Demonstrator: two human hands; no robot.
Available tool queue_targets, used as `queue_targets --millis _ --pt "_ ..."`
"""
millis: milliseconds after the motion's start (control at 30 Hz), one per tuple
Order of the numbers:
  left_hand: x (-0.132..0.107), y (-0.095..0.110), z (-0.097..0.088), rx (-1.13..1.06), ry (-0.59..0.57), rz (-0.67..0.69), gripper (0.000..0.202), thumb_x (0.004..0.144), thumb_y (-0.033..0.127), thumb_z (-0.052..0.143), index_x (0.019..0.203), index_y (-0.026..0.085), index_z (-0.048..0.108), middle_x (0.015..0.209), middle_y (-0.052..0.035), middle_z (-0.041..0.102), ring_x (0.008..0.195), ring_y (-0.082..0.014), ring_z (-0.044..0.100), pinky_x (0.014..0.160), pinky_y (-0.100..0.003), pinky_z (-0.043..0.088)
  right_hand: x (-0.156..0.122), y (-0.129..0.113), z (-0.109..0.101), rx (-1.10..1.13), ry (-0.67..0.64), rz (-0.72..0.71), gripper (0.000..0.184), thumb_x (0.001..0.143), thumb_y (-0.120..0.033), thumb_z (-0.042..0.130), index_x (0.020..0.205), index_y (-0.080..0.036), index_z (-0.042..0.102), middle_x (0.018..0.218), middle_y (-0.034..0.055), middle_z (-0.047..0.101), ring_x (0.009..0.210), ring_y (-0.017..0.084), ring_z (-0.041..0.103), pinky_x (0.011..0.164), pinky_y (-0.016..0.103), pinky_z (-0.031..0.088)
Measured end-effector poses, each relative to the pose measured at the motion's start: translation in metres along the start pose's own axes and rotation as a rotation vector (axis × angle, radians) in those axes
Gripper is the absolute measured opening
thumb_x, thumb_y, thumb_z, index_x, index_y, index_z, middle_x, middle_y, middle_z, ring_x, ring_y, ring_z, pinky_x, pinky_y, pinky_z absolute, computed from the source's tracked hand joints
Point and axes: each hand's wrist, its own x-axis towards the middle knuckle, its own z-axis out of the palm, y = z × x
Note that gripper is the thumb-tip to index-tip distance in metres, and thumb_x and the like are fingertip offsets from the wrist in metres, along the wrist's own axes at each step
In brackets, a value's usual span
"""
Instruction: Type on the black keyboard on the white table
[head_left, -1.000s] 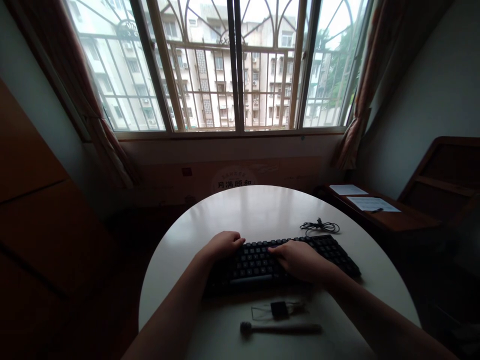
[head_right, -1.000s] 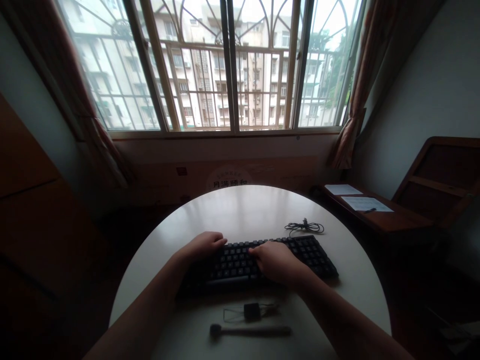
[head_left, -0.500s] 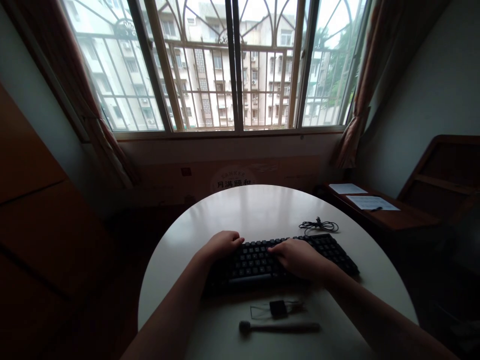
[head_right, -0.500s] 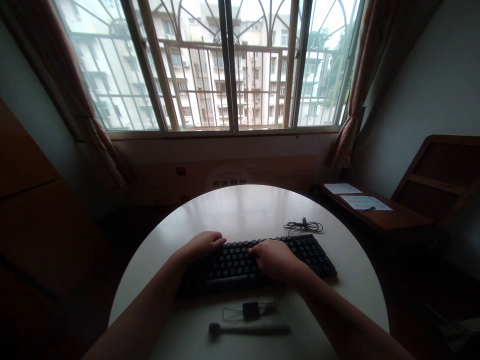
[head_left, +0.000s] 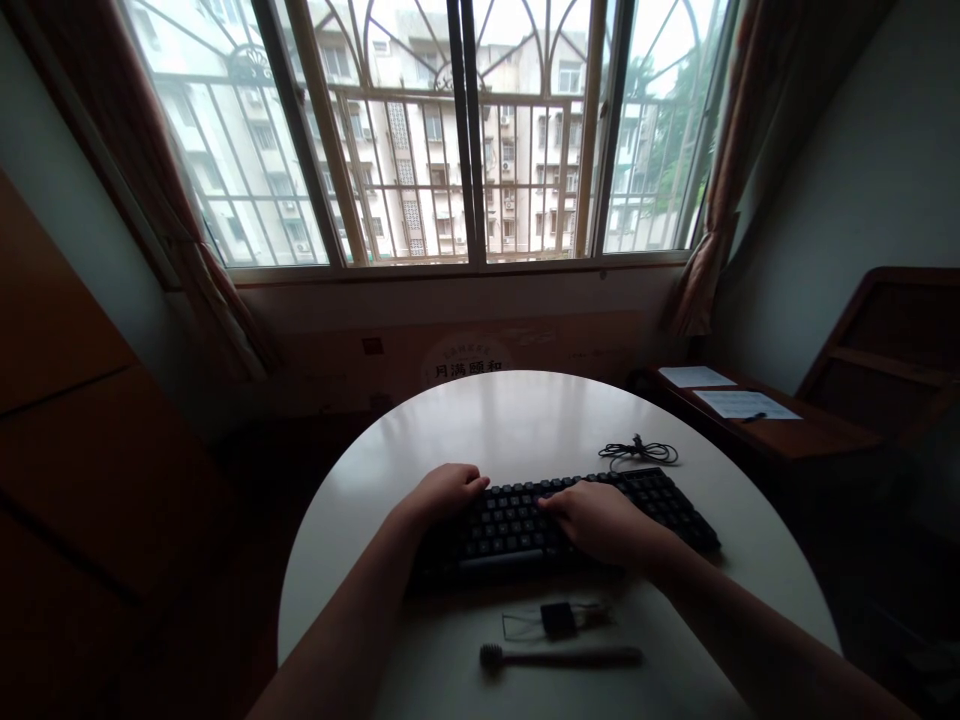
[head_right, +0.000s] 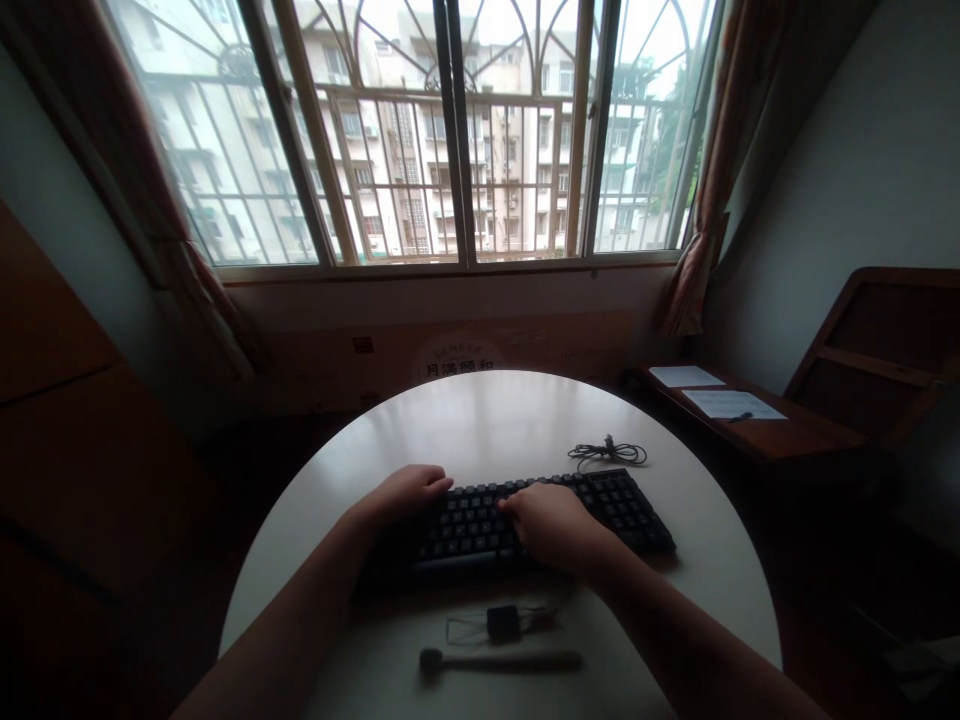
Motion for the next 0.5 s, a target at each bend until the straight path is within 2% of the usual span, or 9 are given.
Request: queue_targets --millis 200,500 --pt "0.0007 -0.0018 0.0008 -0.003 0.014 0.017 0.047 0.086 0.057 0.036 0.086 0.022 0.068 0.091 -0.0065 0.069 0.081 -0.0222 0.061 0.064 -0.028 0.04 0.004 -0.0014 0.0038 0.019 0.023 0.022 0.04 0.092 -0.029 0.037 0.125 -0.029 0.061 0.112 0.0067 0.07 0.098 0.026 0.066 0.083 0.034 0.048" --pt "-0.001 0.0016 -0.0013 0.016 0.003 0.008 0.047 0.086 0.055 0.036 0.087 0.022 0.069 0.092 -0.0064 0.07 0.082 -0.0225 0.061 0.067 -0.029 0.041 0.0011 -0.0011 0.0017 0.016 0.009 0.055 0.038 0.091 -0.03 0.038 0.119 -0.033 0.065 0.11 0.0049 0.071 0.097 0.025 0.066 0.082 0.034 0.048"
